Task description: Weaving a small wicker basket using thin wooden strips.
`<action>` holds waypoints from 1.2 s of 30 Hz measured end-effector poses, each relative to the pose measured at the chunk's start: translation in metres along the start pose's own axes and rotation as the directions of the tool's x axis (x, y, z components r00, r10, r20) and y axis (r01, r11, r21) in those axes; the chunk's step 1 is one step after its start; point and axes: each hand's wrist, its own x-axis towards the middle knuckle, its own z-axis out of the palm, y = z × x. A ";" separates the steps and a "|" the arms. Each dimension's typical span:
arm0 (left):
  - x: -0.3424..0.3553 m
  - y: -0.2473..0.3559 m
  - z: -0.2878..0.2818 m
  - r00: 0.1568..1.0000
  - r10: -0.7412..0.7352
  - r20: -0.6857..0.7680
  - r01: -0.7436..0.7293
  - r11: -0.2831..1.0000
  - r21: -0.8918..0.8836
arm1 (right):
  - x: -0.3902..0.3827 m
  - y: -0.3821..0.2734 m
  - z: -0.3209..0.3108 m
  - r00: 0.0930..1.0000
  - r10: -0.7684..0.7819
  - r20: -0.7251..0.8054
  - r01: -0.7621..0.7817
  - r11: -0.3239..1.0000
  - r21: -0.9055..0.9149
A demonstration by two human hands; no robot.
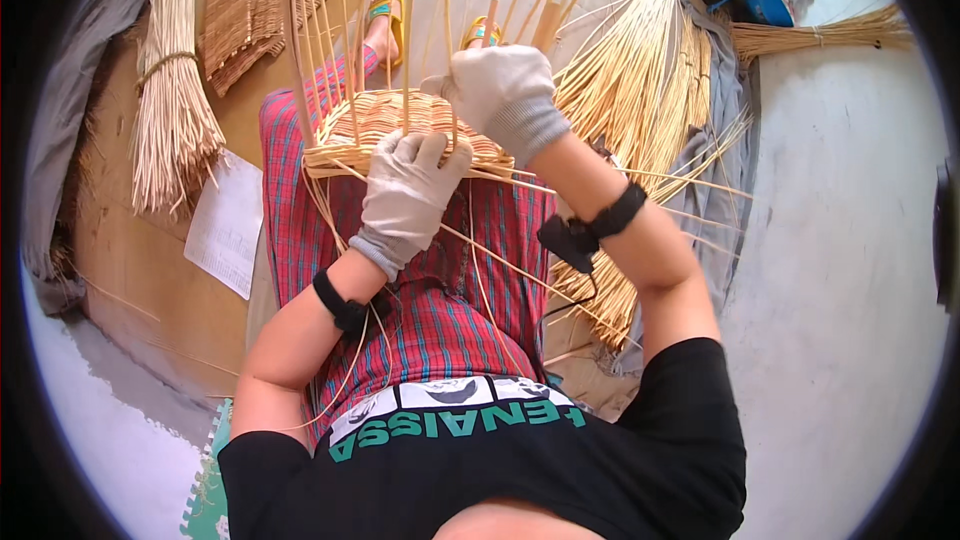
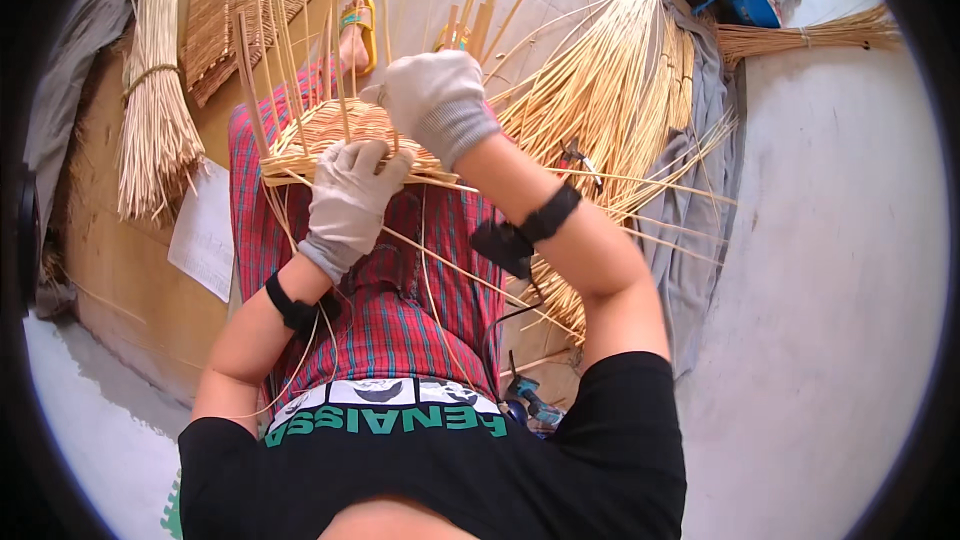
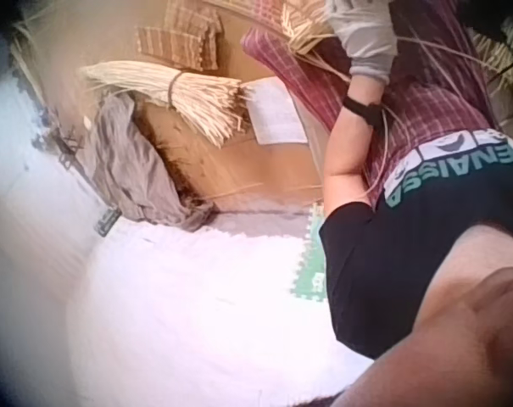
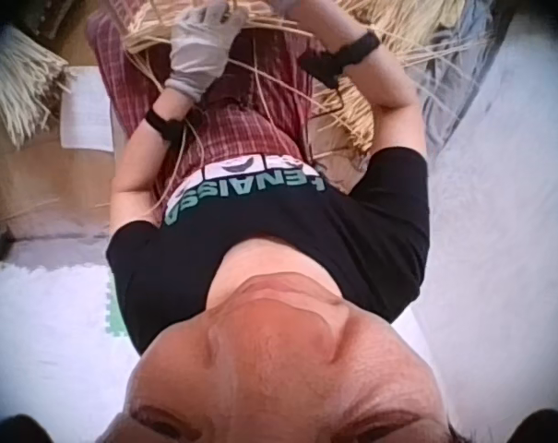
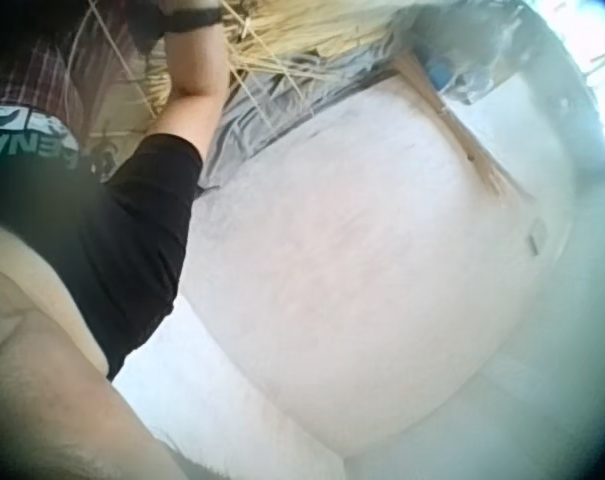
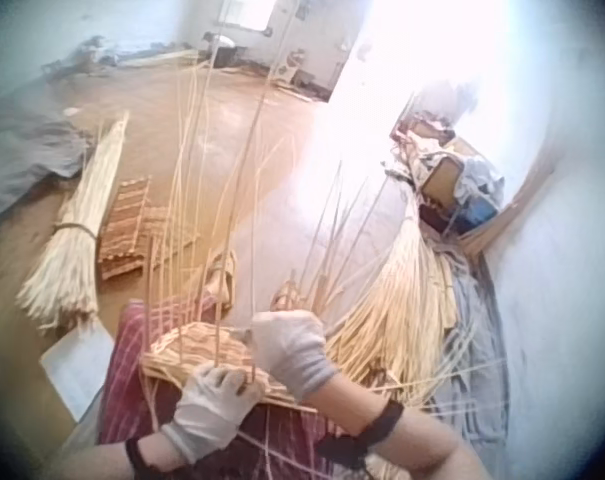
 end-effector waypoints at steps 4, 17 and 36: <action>0.000 0.000 0.004 1.000 -0.008 0.027 0.009 1.000 -0.025 | -0.077 -0.024 -0.004 0.869 0.146 -0.473 0.125 0.860 0.494; -0.006 -0.005 0.034 0.987 -0.139 0.083 0.127 0.983 0.130 | -0.021 0.054 0.008 0.922 0.212 -0.325 0.143 0.592 0.793; 0.027 0.026 -0.028 0.991 -0.135 0.010 0.124 0.937 0.328 | -0.123 0.024 0.054 0.981 0.016 -0.193 0.058 0.927 0.370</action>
